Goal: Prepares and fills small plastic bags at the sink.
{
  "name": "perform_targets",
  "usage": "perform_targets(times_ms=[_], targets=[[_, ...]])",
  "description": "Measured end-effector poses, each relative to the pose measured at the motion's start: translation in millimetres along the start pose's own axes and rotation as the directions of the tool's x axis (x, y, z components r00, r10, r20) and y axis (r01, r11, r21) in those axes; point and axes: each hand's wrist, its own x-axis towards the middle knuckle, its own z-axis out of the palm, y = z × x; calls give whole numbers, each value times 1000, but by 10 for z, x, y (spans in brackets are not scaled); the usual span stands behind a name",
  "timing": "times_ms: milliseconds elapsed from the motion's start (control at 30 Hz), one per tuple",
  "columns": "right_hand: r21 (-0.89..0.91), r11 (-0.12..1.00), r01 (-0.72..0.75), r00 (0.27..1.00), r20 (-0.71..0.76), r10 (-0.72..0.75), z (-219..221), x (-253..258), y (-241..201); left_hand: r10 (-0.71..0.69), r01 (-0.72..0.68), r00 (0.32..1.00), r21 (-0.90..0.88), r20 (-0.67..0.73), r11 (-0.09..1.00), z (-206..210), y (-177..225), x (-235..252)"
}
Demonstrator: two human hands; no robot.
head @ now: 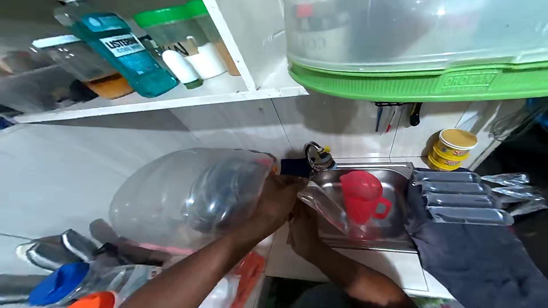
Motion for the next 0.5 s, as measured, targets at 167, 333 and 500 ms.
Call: perform_targets(times_ms=[167,333,500], targets=[[-317,908,-273,962,-75,262,-437,192,433,-70,76,997,166,-42,983,150,-931,547],[-976,-99,192,973,176,150,-976,394,330,-149,131,988,310,36,942,351,-1501,915],[-690,-480,542,837,492,238,-1149,381,-142,-135,53,964,332,229,942,433,-1615,900]])
